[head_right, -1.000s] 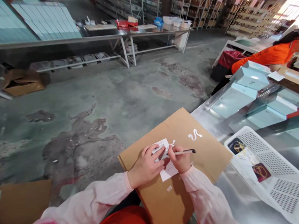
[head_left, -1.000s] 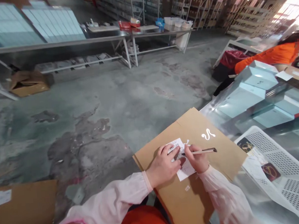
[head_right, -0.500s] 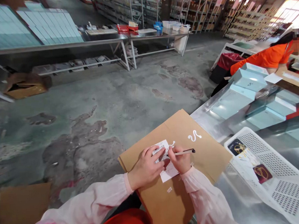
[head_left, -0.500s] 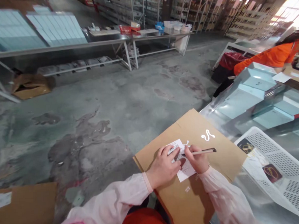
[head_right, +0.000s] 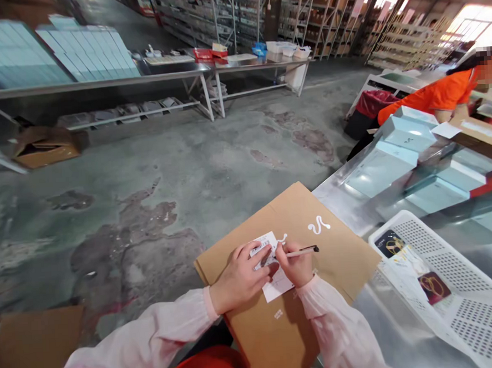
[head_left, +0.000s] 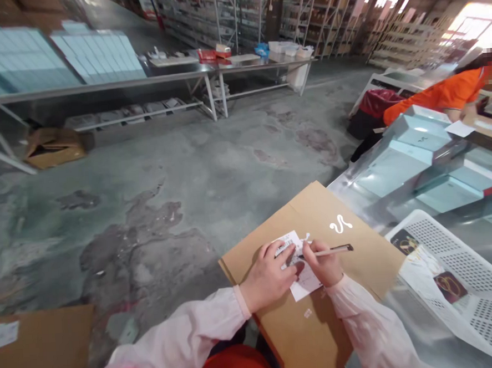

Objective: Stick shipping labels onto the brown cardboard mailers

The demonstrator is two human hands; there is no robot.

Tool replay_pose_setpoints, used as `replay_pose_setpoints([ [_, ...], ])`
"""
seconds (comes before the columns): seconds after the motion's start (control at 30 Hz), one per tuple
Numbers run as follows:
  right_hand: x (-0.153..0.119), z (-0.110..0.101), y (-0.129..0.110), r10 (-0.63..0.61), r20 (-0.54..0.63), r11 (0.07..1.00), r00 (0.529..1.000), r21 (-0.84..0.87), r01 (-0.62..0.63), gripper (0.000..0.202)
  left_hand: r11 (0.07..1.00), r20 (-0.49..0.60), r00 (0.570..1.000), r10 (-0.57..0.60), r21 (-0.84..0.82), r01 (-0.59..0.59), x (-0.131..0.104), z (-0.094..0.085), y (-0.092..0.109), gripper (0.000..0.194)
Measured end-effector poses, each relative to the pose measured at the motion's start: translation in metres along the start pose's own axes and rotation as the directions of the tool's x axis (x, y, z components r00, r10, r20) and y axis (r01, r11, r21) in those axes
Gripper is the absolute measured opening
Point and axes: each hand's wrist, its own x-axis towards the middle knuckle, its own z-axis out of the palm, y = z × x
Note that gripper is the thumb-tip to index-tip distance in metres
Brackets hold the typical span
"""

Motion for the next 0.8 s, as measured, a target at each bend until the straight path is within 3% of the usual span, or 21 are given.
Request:
replay_pose_setpoints([
  [0.13, -0.001, -0.001, 0.001, 0.013, 0.056, 1.0, 0.998, 0.01, -0.014, 0.046, 1.0, -0.003, 1.0, 0.002, 0.004, -0.002, 0.0, 0.0, 0.0, 0.019],
  [0.23, -0.002, -0.001, 0.004, 0.022, 0.001, 0.999, 1.0, -0.03, -0.022, 0.048, 1.0, -0.004, 1.0, 0.006, 0.008, -0.006, 0.0, -0.002, 0.0, 0.021],
  [0.4, -0.002, -0.006, 0.007, -0.075, -0.006, 0.996, 0.997, -0.053, 0.075, 0.041, 1.0, -0.02, 1.0, 0.005, 0.006, -0.005, 0.001, -0.003, 0.001, 0.021],
  [0.53, -0.003, -0.003, 0.008, 0.036, -0.004, 0.999, 0.999, -0.006, -0.036, 0.044, 1.0, -0.016, 1.0, 0.0, 0.006, 0.0, 0.0, -0.001, 0.001, 0.021],
  [0.7, -0.006, 0.003, 0.015, -0.103, 0.039, 0.988, 0.994, -0.111, 0.106, 0.045, 1.0, -0.007, 1.0, -0.009, 0.007, 0.009, 0.0, 0.0, 0.002, 0.021],
  [0.8, -0.008, 0.003, 0.019, -0.123, 0.046, 0.984, 0.991, -0.127, 0.128, 0.042, 1.0, -0.004, 1.0, -0.01, 0.006, 0.01, 0.0, -0.001, 0.002, 0.022],
])
